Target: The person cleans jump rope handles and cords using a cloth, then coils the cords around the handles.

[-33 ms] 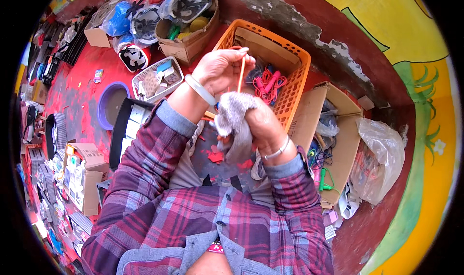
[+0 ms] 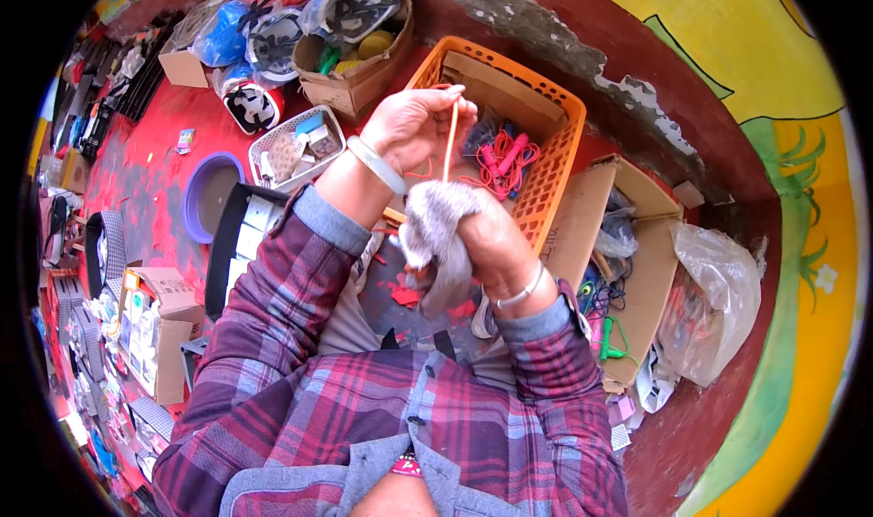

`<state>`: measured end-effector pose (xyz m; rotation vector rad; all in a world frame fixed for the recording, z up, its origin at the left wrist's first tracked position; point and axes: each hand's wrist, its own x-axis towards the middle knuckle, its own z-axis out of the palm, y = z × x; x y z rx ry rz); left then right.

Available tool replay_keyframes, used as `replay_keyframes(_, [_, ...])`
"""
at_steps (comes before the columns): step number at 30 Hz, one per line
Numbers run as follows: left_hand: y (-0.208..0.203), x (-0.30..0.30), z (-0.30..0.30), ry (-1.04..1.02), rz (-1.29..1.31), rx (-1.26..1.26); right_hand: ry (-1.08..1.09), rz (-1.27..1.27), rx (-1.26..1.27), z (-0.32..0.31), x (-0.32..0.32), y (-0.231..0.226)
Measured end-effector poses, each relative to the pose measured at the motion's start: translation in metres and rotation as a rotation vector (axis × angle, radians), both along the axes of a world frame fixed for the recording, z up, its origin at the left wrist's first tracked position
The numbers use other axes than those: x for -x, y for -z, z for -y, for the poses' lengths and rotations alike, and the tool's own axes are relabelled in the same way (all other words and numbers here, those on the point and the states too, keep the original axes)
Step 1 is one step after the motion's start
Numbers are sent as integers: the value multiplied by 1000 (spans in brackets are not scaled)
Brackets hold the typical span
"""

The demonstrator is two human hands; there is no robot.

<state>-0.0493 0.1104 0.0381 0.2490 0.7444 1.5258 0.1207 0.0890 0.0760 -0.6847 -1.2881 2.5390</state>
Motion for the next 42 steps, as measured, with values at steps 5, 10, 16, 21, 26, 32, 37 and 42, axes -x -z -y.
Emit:
replay_keyframes(5, [1, 16, -8, -115, 50, 42, -151, -21, -237, 17, -10, -27])
replay_keyframes(10, [8, 31, -11, -170, 48, 62, -203, -55, -141, 28, -30, -30])
replay_keyframes(16, [10, 33, -17, -209, 90, 18, -321, -430, -415, 32, -36, -37])
replay_keyframes(21, [30, 51, -19, -266, 21, 135, -525, -849, -540, 35, -31, -46])
replay_keyframes(26, [31, 37, -18, -98, -116, 182, 467, -613, -340, 41, -51, -25])
replay_keyframes(32, [-6, -3, 3, 530, -342, -24, 290, -145, -120, -21, -29, -29])
replay_keyframes(37, [-4, -32, 11, 438, -130, -17, 126, 2, -42, -53, -13, 27])
replay_keyframes(42, [8, -29, 8, 376, 72, -24, 145, -35, -114, -40, -2, 23])
